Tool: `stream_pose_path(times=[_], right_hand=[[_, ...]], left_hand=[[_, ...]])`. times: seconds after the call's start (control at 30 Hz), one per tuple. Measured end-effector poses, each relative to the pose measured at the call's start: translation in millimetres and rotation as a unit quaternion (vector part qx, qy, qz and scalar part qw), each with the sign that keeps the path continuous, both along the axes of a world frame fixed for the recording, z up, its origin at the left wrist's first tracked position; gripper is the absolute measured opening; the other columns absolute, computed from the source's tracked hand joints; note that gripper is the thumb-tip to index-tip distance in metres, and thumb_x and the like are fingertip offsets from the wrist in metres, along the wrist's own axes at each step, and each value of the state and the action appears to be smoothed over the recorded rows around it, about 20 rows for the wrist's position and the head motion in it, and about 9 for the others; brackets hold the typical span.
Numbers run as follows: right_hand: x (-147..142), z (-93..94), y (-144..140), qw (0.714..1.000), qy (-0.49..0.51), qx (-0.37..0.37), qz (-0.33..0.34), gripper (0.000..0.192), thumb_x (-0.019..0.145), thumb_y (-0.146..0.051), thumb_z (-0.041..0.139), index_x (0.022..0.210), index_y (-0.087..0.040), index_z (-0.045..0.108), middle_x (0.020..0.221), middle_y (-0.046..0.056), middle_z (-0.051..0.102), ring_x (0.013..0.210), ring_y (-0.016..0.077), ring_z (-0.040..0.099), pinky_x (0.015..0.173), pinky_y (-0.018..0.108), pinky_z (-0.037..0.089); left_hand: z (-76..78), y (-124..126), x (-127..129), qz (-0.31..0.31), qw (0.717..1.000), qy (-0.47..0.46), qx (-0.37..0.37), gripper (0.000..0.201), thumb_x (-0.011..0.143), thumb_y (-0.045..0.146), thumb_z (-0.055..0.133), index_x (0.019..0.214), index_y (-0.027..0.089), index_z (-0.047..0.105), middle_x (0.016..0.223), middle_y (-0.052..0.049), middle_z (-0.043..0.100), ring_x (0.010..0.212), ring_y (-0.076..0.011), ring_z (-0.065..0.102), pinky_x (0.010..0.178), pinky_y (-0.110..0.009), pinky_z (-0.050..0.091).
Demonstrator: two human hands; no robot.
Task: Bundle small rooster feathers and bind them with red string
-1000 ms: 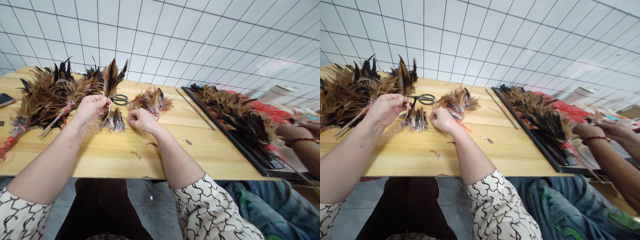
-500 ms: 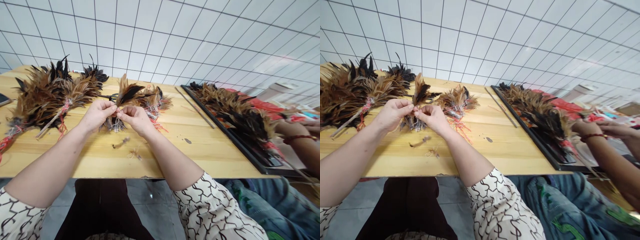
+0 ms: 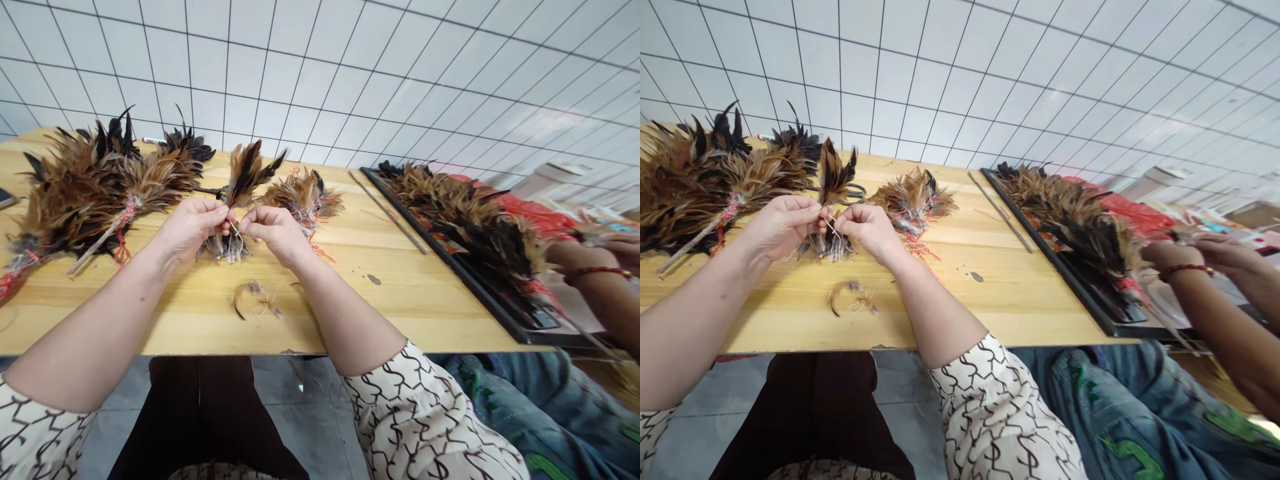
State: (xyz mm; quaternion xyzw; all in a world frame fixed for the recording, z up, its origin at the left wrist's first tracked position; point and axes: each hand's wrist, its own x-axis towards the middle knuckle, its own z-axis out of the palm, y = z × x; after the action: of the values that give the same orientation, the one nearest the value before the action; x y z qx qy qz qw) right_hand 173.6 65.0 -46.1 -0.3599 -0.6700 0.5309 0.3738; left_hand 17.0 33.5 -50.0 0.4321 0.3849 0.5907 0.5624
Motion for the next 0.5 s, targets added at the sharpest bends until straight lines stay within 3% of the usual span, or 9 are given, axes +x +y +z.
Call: stream_pose_path(times=[0.1,0.2,0.33,0.4,0.5], right_hand=[[10,6.9,0,0.986,-0.106,0.023,0.126,0.006,0.062,-0.02,0.066,0.062,-0.016,0.061,0.058,-0.004,0.059,0.056,0.0078,0.049,0.06,0.023,0.041],[15,10.3,-5,0.932,-0.249,0.039,0.262,0.01,0.06,-0.017,0.07,0.066,-0.016,0.063,0.051,-0.007,0.053,0.049,0.007,0.045,0.051,0.021,0.035],[9,9.2,-16,0.876,-0.357,0.104,0.309,0.018,0.056,-0.001,0.066,0.054,-0.017,0.057,0.042,-0.01,0.043,0.044,0.0049,0.036,0.047,0.021,0.026],[7,9.3,-19,0.873,-0.346,0.104,0.328,0.02,0.057,0.001,0.062,0.05,-0.017,0.054,0.042,-0.01,0.042,0.043,0.0043,0.035,0.046,0.02,0.026],[7,10.6,-17,0.92,-0.242,0.055,0.302,0.012,0.063,-0.007,0.061,0.056,-0.016,0.057,0.047,-0.008,0.051,0.045,0.0051,0.043,0.049,0.019,0.033]], left_hand=[[2.9,1,-5,0.034,0.999,-0.014,0.002,0.008,0.059,0.013,0.072,0.055,0.011,0.065,0.055,-0.003,0.061,0.05,-0.0081,0.052,0.053,-0.021,0.045],[5.8,2,-11,0.081,0.996,-0.032,0.014,0.009,0.061,0.01,0.069,0.055,0.011,0.063,0.057,-0.002,0.06,0.051,-0.0075,0.051,0.053,-0.021,0.044],[5.6,4,-15,0.115,0.993,-0.029,0.017,0.009,0.062,0.011,0.068,0.057,0.011,0.061,0.061,-0.001,0.059,0.053,-0.0077,0.051,0.057,-0.023,0.045],[4.2,6,-16,0.119,0.993,-0.021,0.015,0.009,0.062,0.012,0.068,0.058,0.011,0.061,0.063,-0.002,0.058,0.053,-0.0079,0.05,0.058,-0.024,0.045],[2.6,7,-17,0.122,0.992,-0.016,0.014,0.009,0.062,0.013,0.068,0.058,0.012,0.06,0.064,-0.002,0.058,0.054,-0.0083,0.05,0.059,-0.025,0.045]])
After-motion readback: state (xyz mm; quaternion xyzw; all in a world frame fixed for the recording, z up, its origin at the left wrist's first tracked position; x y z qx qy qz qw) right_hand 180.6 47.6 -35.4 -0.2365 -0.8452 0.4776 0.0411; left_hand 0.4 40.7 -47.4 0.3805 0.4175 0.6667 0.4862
